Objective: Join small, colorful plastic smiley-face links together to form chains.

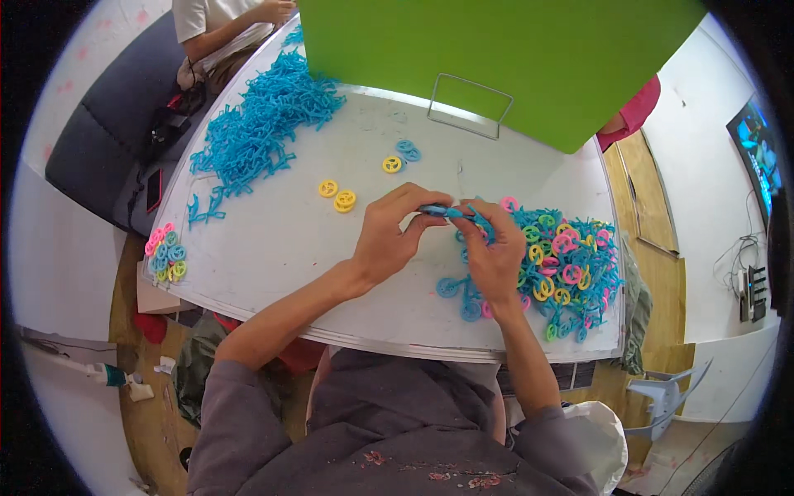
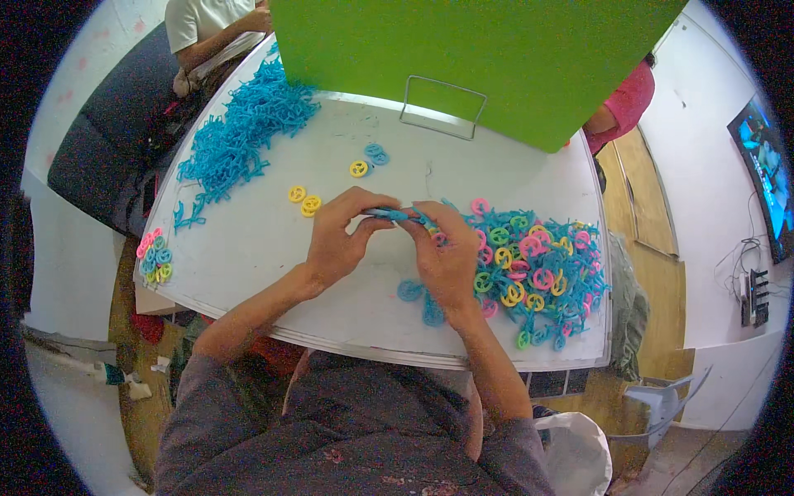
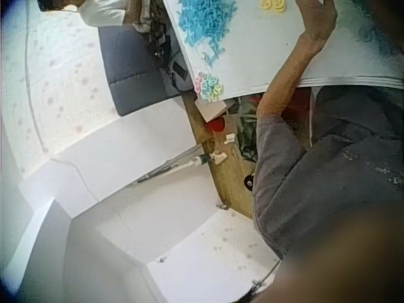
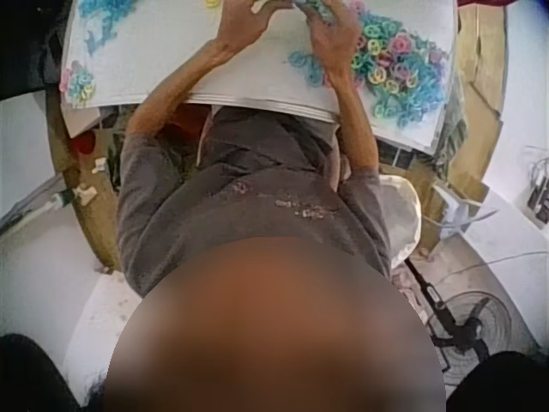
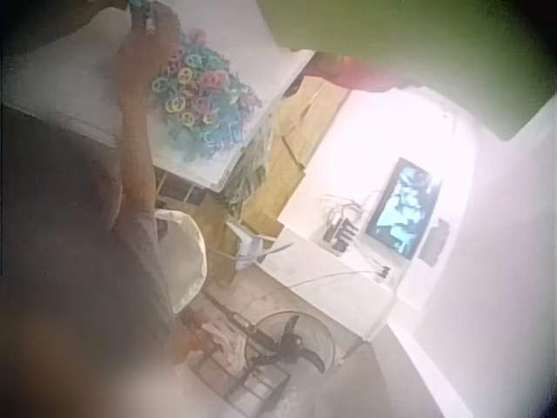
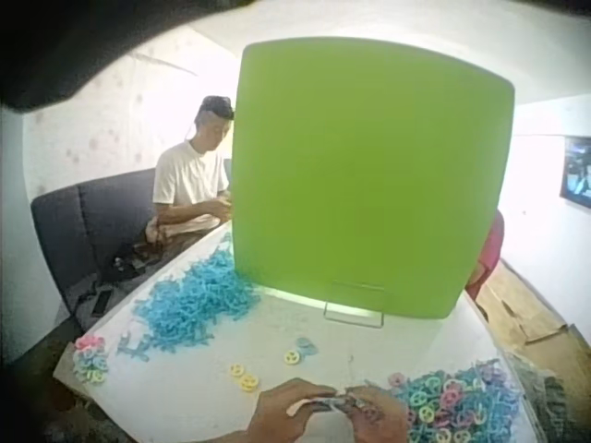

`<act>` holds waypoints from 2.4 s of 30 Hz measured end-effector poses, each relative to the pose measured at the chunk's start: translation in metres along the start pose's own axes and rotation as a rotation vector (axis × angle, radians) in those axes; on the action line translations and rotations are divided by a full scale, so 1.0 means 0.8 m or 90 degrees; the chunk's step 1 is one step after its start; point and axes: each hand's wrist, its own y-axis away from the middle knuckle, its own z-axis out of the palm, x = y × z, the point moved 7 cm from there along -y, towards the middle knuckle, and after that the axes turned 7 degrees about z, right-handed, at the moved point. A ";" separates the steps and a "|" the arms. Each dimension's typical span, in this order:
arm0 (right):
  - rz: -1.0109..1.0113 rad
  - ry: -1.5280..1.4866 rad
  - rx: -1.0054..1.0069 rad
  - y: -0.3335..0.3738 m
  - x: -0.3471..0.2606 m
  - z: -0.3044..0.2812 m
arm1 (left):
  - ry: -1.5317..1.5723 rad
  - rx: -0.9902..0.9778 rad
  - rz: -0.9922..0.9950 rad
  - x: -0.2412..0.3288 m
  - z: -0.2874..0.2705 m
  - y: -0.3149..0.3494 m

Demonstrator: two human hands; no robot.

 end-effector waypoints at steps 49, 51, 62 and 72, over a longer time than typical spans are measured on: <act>-0.062 0.106 -0.038 0.005 -0.008 0.015 | 0.254 -0.154 -0.396 -0.062 0.002 0.011; -0.035 0.120 -0.003 0.001 -0.007 0.006 | 0.146 -0.185 -0.339 -0.082 -0.015 0.004; 0.122 0.026 -0.008 0.000 0.011 0.003 | -0.526 -0.262 -0.317 -0.116 -0.100 0.004; 0.137 0.033 -0.066 0.001 0.014 0.007 | 0.127 -0.133 -0.315 -0.067 -0.016 0.002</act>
